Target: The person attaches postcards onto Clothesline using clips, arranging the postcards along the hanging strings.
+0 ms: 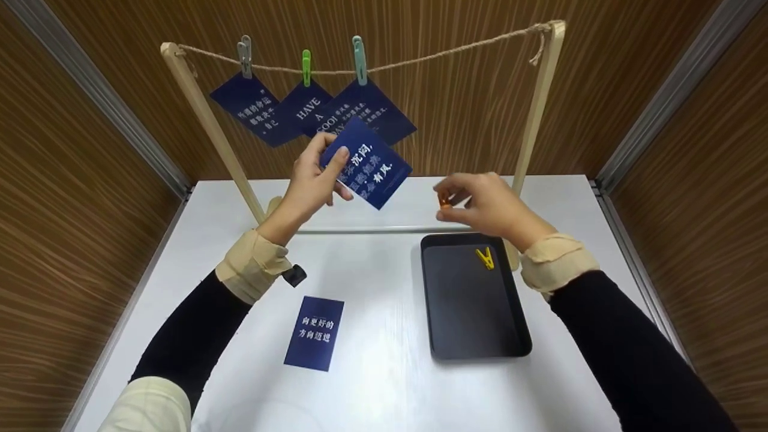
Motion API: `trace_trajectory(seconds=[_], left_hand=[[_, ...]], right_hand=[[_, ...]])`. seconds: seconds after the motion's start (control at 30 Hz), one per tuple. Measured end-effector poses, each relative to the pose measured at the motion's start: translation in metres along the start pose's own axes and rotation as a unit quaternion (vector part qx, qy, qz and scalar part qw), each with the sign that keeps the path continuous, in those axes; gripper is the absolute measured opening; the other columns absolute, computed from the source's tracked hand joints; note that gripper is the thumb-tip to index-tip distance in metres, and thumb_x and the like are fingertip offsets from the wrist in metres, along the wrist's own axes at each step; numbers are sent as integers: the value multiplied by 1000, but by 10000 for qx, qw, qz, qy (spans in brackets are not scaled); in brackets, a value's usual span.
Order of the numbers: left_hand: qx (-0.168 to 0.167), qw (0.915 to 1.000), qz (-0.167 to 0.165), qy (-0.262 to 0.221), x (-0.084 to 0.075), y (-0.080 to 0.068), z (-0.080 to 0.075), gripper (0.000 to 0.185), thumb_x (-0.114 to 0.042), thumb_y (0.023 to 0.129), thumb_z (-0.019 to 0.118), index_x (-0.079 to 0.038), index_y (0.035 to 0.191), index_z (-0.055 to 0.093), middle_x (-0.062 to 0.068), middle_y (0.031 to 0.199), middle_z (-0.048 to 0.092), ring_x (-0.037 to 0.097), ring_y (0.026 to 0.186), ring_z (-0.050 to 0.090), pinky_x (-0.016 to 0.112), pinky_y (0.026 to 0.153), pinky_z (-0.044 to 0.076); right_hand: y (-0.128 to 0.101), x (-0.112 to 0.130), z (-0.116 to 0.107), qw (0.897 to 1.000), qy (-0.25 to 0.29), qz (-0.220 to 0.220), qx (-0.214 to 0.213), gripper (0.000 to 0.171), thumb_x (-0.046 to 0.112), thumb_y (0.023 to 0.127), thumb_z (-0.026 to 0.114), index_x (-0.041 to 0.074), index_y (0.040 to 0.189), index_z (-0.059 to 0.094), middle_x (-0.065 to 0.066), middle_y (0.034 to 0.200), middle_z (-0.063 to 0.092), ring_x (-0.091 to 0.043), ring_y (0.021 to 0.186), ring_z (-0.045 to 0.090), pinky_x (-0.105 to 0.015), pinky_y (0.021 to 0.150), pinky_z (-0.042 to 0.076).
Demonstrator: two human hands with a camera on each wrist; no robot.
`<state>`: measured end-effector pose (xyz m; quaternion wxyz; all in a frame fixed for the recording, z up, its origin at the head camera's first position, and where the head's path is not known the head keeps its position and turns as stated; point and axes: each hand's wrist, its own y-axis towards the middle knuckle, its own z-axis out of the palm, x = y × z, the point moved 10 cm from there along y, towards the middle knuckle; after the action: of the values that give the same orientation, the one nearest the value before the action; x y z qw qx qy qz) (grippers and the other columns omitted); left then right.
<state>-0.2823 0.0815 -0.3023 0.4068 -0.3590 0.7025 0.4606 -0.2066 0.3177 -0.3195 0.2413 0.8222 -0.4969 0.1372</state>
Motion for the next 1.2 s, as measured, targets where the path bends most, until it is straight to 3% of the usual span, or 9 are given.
trace_trajectory(seconds=[0.13,0.3,0.43,0.6,0.8,0.97,1.07,1.2], left_hand=[[39,9996,-138,-252,-2,7,6,24,-17,104,48,-13,127,47,15,93,70,26,57,71,32,46,54],[-111,9979,-112,-626,-10,15,4,32,-4,95,49,-10,127,47,14,97,65,27,66,71,31,56,57],[-113,9957,-45,-923,-15,18,5,26,-5,98,54,-5,123,52,14,93,64,25,67,69,30,61,57],[-84,9933,-199,-1134,-16,23,12,21,-14,100,59,-6,120,58,12,86,66,20,67,66,32,66,60],[-249,9881,-403,-1461,-12,37,25,21,-16,100,61,-5,118,59,8,79,63,17,62,60,28,58,56],[-347,9840,-648,-1620,-3,43,33,23,-19,102,58,-7,122,57,6,83,60,11,61,57,22,56,52],[-409,9793,-801,-1815,5,46,35,24,-21,103,56,-9,124,56,6,89,58,10,63,56,22,57,51],[-557,9744,-942,-1963,14,52,38,22,-22,103,57,-11,122,58,4,92,56,12,69,54,21,60,49]], right_hand=[[9,6,-16,9997,182,86,-134,36,29,87,78,15,119,69,4,104,72,-11,91,67,-14,75,52],[23,11,-35,9988,208,287,-325,39,35,89,76,16,122,68,3,102,72,-8,85,66,-12,72,50],[31,14,-51,9976,300,404,-476,41,36,90,74,14,123,68,-1,103,73,-6,82,66,-11,71,50],[39,15,-79,9931,494,510,-938,37,30,91,74,8,120,68,2,99,71,-5,81,65,-11,69,49],[56,7,-117,9728,1524,904,-1490,46,19,88,77,5,129,62,8,99,70,-8,87,66,-12,77,51],[78,10,-138,9537,2076,1214,-1807,50,22,91,73,8,136,56,1,114,70,-11,103,64,-14,90,49],[91,16,-142,9538,1912,1340,-1892,47,28,92,69,11,135,58,-3,123,67,-11,110,62,-18,97,48],[104,21,-150,9599,1210,1347,-2140,44,34,93,65,17,133,58,-3,127,67,-10,108,60,-22,100,47]])
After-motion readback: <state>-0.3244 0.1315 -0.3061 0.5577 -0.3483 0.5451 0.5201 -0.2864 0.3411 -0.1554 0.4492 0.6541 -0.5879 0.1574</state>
